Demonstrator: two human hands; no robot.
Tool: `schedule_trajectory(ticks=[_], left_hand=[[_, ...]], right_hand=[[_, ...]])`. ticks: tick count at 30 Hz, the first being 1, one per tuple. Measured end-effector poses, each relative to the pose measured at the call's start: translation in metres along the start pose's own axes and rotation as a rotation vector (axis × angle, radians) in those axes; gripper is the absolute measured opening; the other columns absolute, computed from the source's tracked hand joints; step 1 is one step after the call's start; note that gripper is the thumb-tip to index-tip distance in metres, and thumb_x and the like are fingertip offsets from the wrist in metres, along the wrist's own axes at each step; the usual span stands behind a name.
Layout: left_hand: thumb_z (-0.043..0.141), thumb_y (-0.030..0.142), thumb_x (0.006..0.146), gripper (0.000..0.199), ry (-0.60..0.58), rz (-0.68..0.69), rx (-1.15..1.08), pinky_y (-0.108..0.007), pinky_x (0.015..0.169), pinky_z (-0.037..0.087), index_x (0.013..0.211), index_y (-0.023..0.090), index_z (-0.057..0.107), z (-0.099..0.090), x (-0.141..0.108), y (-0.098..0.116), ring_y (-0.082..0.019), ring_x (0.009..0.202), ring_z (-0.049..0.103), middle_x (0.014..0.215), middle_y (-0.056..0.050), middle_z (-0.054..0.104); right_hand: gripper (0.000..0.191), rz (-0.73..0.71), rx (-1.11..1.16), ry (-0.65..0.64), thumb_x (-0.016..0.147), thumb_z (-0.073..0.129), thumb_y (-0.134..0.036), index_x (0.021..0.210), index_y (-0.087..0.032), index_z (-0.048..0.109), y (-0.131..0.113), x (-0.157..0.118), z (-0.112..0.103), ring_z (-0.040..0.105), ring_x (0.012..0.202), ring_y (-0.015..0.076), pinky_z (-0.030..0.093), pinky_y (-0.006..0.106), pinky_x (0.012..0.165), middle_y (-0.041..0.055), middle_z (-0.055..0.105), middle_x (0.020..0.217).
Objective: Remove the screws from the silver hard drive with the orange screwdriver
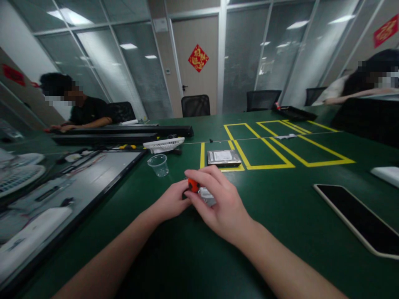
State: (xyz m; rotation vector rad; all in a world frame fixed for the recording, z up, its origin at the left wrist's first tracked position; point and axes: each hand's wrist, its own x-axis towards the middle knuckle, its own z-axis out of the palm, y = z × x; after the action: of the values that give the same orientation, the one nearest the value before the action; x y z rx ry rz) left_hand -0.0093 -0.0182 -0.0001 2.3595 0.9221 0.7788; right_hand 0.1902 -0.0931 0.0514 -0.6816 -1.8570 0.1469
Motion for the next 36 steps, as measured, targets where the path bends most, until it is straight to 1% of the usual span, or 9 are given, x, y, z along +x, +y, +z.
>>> schedule_trajectory(ticks=[5, 8, 14, 18, 22, 24, 28, 31, 36], left_hand=[[0.067, 0.028, 0.1, 0.024, 0.006, 0.003, -0.034, -0.039, 0.091, 0.054, 0.122, 0.021, 0.074, 0.0003, 0.0003, 0.0002, -0.027, 0.1, 0.069, 0.111, -0.007, 0.076], [0.067, 0.028, 0.099, 0.025, -0.008, -0.003, -0.038, -0.038, 0.088, 0.054, 0.123, 0.022, 0.074, -0.0006, 0.0005, 0.0015, -0.026, 0.098, 0.069, 0.11, -0.006, 0.076], [0.065, 0.037, 0.103, 0.029, -0.004, 0.004, -0.003, -0.039, 0.092, 0.054, 0.124, 0.019, 0.073, -0.0015, -0.0001, 0.0014, -0.028, 0.103, 0.068, 0.116, -0.009, 0.075], [0.066, 0.038, 0.103, 0.028, -0.004, 0.004, -0.007, -0.039, 0.092, 0.054, 0.124, 0.021, 0.073, -0.0005, 0.0003, 0.0007, -0.028, 0.101, 0.069, 0.113, -0.008, 0.076], [0.068, 0.035, 0.101, 0.028, -0.007, -0.021, -0.01, -0.04, 0.096, 0.054, 0.126, 0.022, 0.073, 0.0, 0.0008, 0.0011, -0.028, 0.106, 0.069, 0.119, -0.008, 0.076], [0.068, 0.034, 0.1, 0.03, -0.008, -0.032, -0.01, -0.041, 0.097, 0.055, 0.127, 0.022, 0.072, -0.0003, 0.0007, 0.0013, -0.028, 0.108, 0.069, 0.122, -0.009, 0.075], [0.068, 0.035, 0.1, 0.029, -0.022, -0.024, -0.015, -0.04, 0.094, 0.055, 0.125, 0.019, 0.073, -0.0015, 0.0004, 0.0008, -0.028, 0.104, 0.069, 0.117, -0.01, 0.076], [0.066, 0.037, 0.102, 0.031, -0.019, -0.001, -0.016, -0.04, 0.095, 0.055, 0.125, 0.019, 0.073, -0.0019, 0.0007, 0.0008, -0.028, 0.105, 0.069, 0.118, -0.01, 0.075], [0.066, 0.034, 0.101, 0.029, -0.017, -0.017, -0.026, -0.04, 0.097, 0.055, 0.127, 0.022, 0.072, -0.0016, 0.0009, 0.0026, -0.028, 0.106, 0.07, 0.117, -0.008, 0.076]], right_hand=[[0.054, -0.017, 0.041, -0.041, 0.096, 0.065, -0.007, 0.146, -0.025, 0.058, -0.004, -0.0006, 0.0001, 0.069, 0.12, 0.0215, 0.058, 0.038, 0.104, 0.0085, 0.069, 0.132], [0.053, -0.007, 0.036, -0.044, 0.096, 0.067, -0.009, 0.146, -0.025, 0.058, -0.003, -0.0015, -0.0006, 0.068, 0.119, 0.0221, 0.059, 0.038, 0.103, 0.009, 0.068, 0.131], [0.049, 0.01, -0.012, 0.004, 0.095, 0.075, -0.016, 0.141, -0.029, 0.062, -0.0003, -0.0006, -0.0021, 0.069, 0.108, 0.0222, 0.062, 0.038, 0.092, 0.0074, 0.067, 0.12], [0.05, -0.001, 0.006, -0.007, 0.098, 0.069, -0.011, 0.144, -0.029, 0.059, 0.0003, -0.0025, 0.0, 0.07, 0.114, 0.0223, 0.061, 0.039, 0.098, 0.0073, 0.07, 0.127], [0.056, 0.057, 0.015, -0.013, 0.099, 0.066, -0.011, 0.15, -0.029, 0.052, 0.0015, -0.0079, 0.0023, 0.071, 0.115, 0.0209, 0.06, 0.037, 0.101, 0.0075, 0.07, 0.133], [0.054, 0.075, 0.02, -0.018, 0.099, 0.066, -0.012, 0.149, -0.028, 0.051, 0.0015, -0.0086, 0.0023, 0.071, 0.112, 0.0212, 0.06, 0.038, 0.099, 0.0083, 0.069, 0.132], [0.051, 0.012, 0.0, -0.011, 0.096, 0.073, -0.017, 0.143, -0.027, 0.055, 0.0018, -0.004, 0.0005, 0.068, 0.114, 0.0234, 0.059, 0.041, 0.099, 0.0088, 0.067, 0.127], [0.049, -0.008, -0.032, 0.012, 0.095, 0.077, -0.018, 0.139, -0.028, 0.058, 0.0024, -0.0005, -0.0007, 0.067, 0.109, 0.0236, 0.061, 0.041, 0.094, 0.008, 0.067, 0.12], [0.046, 0.019, -0.027, -0.001, 0.098, 0.068, -0.014, 0.14, -0.027, 0.057, 0.0008, -0.0017, -0.001, 0.068, 0.105, 0.023, 0.062, 0.042, 0.092, 0.0081, 0.069, 0.119]])
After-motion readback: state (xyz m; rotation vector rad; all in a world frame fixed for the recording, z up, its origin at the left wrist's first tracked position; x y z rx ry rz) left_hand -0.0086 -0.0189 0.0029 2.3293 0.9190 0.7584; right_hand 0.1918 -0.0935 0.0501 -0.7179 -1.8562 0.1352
